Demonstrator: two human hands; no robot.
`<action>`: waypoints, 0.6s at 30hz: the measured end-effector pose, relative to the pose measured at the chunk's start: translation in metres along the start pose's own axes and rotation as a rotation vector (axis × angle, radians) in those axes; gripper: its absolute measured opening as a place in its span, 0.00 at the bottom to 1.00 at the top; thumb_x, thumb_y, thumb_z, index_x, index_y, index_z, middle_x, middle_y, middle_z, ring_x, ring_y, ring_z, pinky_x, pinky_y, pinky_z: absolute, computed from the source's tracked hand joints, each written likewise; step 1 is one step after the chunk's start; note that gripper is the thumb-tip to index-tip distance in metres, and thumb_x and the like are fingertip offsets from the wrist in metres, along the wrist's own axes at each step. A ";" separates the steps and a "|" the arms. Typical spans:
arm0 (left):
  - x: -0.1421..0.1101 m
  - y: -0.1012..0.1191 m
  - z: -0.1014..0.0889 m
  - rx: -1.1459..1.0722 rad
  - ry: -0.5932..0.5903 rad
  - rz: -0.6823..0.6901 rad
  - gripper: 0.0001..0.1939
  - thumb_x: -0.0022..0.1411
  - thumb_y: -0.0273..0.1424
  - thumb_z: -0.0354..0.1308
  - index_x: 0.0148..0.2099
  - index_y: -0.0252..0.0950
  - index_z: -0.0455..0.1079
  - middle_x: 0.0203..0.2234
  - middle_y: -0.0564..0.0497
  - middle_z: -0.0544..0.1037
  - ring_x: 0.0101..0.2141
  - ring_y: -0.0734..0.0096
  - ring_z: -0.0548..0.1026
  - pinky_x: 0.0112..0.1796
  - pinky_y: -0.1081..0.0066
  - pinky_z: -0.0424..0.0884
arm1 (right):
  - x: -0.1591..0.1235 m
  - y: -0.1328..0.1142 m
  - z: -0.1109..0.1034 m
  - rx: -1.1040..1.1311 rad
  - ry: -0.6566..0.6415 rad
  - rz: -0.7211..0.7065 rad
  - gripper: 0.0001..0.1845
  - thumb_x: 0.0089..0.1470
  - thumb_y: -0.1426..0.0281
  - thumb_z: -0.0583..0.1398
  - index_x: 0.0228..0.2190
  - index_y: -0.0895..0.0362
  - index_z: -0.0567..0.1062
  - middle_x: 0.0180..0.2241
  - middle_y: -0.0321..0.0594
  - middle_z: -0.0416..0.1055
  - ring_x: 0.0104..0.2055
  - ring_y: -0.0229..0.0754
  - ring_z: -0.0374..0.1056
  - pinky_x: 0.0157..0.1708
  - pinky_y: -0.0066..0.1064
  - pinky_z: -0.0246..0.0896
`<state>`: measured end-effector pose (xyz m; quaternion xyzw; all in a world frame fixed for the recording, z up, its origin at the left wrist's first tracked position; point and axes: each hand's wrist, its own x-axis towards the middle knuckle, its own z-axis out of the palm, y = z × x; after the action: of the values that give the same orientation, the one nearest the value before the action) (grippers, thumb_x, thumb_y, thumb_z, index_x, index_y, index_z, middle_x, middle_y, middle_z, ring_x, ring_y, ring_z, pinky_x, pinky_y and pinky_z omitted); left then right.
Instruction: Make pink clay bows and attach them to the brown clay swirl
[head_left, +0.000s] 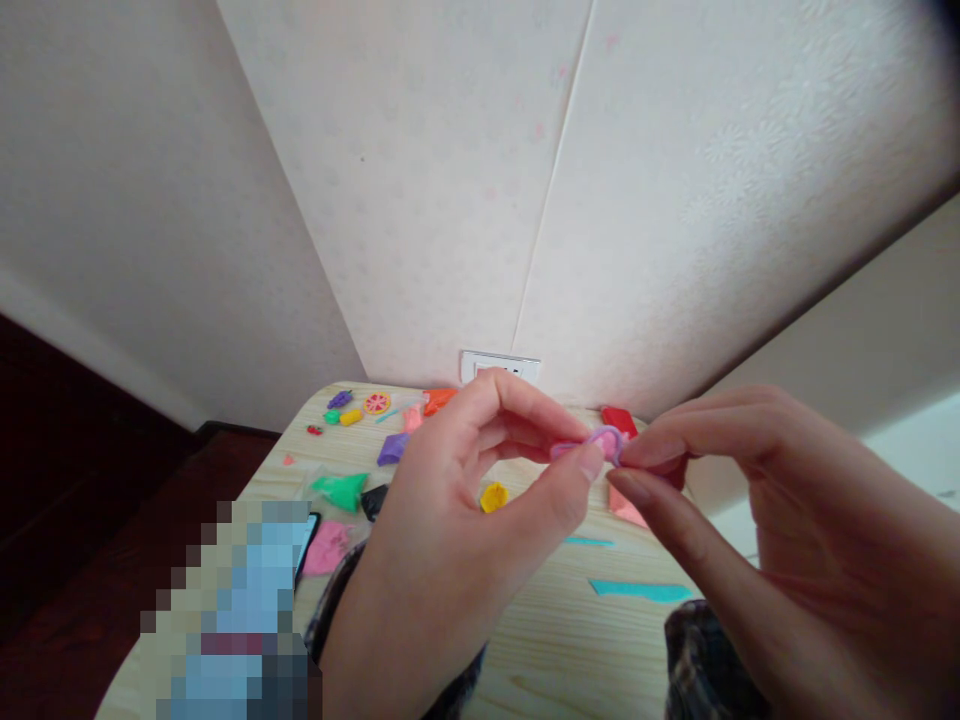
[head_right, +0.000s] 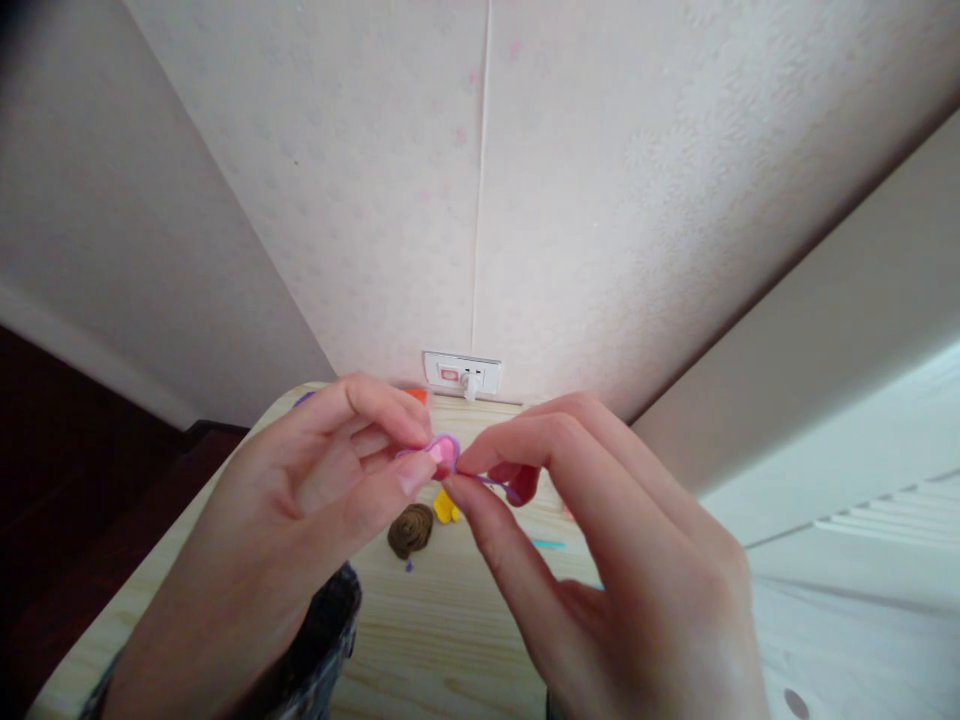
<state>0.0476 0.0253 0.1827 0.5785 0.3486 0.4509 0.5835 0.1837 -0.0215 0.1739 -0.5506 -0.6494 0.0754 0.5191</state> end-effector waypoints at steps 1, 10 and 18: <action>0.000 0.000 0.000 -0.006 -0.011 -0.015 0.05 0.56 0.26 0.59 0.30 0.37 0.66 0.28 0.55 0.76 0.33 0.74 0.75 0.36 0.75 0.72 | 0.000 0.000 0.000 -0.005 0.011 -0.003 0.03 0.53 0.72 0.61 0.30 0.51 0.72 0.28 0.32 0.69 0.31 0.35 0.65 0.27 0.27 0.60; 0.001 0.000 -0.004 0.033 -0.083 0.044 0.04 0.59 0.27 0.57 0.39 0.38 0.69 0.28 0.55 0.75 0.33 0.74 0.75 0.37 0.75 0.72 | -0.001 0.004 -0.005 -0.061 -0.015 -0.100 0.06 0.54 0.72 0.61 0.34 0.49 0.75 0.32 0.32 0.73 0.33 0.33 0.69 0.29 0.26 0.63; 0.002 -0.001 -0.005 0.008 -0.070 0.033 0.02 0.59 0.28 0.57 0.36 0.37 0.70 0.30 0.54 0.77 0.34 0.73 0.76 0.38 0.75 0.73 | 0.003 0.006 -0.009 -0.166 -0.022 -0.245 0.09 0.53 0.74 0.61 0.36 0.49 0.76 0.33 0.29 0.74 0.34 0.31 0.69 0.32 0.22 0.64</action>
<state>0.0438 0.0295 0.1816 0.6020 0.3201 0.4388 0.5854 0.1944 -0.0214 0.1755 -0.5075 -0.7212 -0.0365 0.4701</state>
